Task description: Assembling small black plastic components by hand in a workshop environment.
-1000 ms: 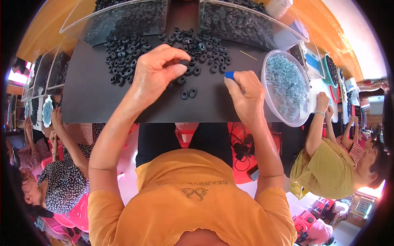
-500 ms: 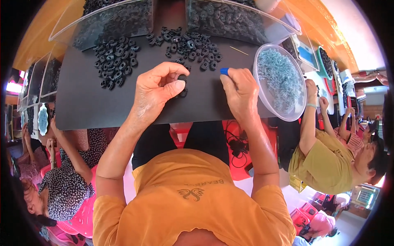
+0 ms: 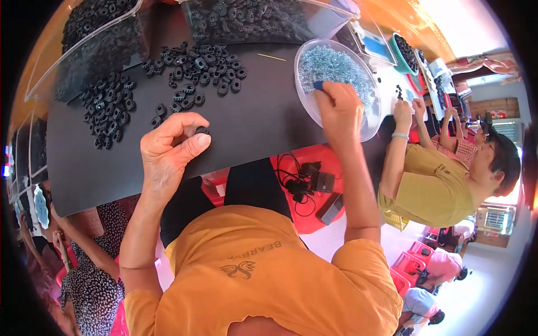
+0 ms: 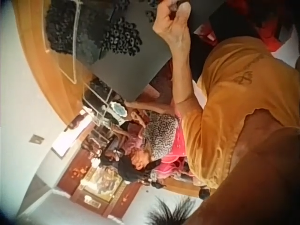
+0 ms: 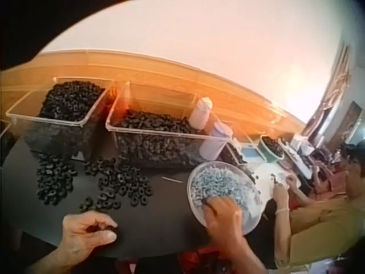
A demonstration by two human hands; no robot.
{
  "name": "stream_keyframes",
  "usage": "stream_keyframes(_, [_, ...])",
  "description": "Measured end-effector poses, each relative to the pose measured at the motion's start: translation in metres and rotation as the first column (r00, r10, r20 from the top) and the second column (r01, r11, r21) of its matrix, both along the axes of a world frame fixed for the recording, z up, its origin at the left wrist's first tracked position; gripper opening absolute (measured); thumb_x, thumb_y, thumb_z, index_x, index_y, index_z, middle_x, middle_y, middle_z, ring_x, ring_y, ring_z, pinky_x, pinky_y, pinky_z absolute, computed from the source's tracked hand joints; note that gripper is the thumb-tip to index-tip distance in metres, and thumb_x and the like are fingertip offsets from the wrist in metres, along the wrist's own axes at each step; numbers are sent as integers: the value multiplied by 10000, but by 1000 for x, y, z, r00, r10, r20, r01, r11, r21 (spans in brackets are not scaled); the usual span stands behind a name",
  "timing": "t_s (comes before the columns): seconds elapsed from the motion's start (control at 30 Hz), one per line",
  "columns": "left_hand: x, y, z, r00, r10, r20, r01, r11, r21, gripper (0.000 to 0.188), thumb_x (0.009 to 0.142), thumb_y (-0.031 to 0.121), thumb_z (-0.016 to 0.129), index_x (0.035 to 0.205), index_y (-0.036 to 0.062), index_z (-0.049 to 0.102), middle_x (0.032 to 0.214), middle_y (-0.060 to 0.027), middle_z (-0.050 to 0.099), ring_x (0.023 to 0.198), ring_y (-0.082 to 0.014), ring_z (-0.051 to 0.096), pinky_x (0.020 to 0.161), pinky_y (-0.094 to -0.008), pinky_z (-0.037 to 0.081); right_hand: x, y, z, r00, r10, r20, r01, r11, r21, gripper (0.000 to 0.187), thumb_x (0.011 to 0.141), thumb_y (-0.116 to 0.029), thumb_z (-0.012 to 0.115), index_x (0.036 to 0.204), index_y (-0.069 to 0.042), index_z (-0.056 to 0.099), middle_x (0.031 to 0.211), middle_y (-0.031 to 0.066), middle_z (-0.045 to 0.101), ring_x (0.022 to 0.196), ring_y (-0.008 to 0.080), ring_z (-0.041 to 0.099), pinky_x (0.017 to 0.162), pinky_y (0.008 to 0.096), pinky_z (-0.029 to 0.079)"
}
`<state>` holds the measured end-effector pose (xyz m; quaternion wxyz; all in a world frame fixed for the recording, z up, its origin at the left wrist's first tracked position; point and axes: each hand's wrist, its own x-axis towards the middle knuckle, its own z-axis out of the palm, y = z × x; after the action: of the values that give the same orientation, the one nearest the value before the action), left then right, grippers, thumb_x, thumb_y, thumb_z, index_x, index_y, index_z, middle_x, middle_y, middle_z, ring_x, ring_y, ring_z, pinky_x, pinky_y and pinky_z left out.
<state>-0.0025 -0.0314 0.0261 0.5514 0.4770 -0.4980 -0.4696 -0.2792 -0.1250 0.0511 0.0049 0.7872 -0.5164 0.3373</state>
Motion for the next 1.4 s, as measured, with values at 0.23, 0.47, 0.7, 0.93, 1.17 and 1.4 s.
stream_keyframes(0.23, [-13,2,1,992,-46,-119,61,990,124,158,784,25,711,922,7,635,723,72,468,647,-17,415,615,-160,357,-33,-30,-13,981,53,-186,-26,989,145,149,704,-108,658,836,-37,650,760,119,613,801,318,567,731,413,444])
stream_keyframes(0.47, [-17,8,-5,987,-77,-142,95,988,124,204,790,87,712,952,-7,632,716,2,582,618,-57,515,566,-180,403,-29,-36,-9,924,137,-358,-57,973,224,187,688,-135,686,827,-25,628,723,109,591,789,307,559,726,406,439])
stream_keyframes(0.7, [-22,9,-6,986,-80,-147,99,987,127,202,790,86,712,951,-7,633,713,1,584,615,-58,517,563,-181,405,-30,-28,-8,961,62,-269,-14,984,178,210,702,-126,679,881,-23,637,711,110,581,772,302,555,712,403,440])
stream_keyframes(0.93, [-27,11,-7,979,-88,-185,116,982,146,176,792,40,704,944,-9,631,713,29,536,620,-39,473,564,-175,387,-33,-31,-10,959,119,-256,-89,988,125,164,703,-122,675,848,-48,651,739,116,595,787,313,556,706,413,446])
stream_keyframes(1.17, [-29,15,-15,972,-78,-220,114,981,155,212,778,65,724,954,-13,635,742,1,576,634,-69,545,569,-186,429,-35,-28,-1,954,155,-256,-107,975,193,174,685,-94,681,838,-25,639,742,110,601,796,302,560,720,396,452])
stream_keyframes(1.4, [-30,15,-21,974,-84,-209,107,989,100,213,782,74,724,957,-10,636,744,3,569,648,-74,555,585,-191,437,-31,-31,-11,949,204,-241,-168,973,161,116,710,-115,636,803,-46,631,791,129,613,815,331,553,730,442,445])
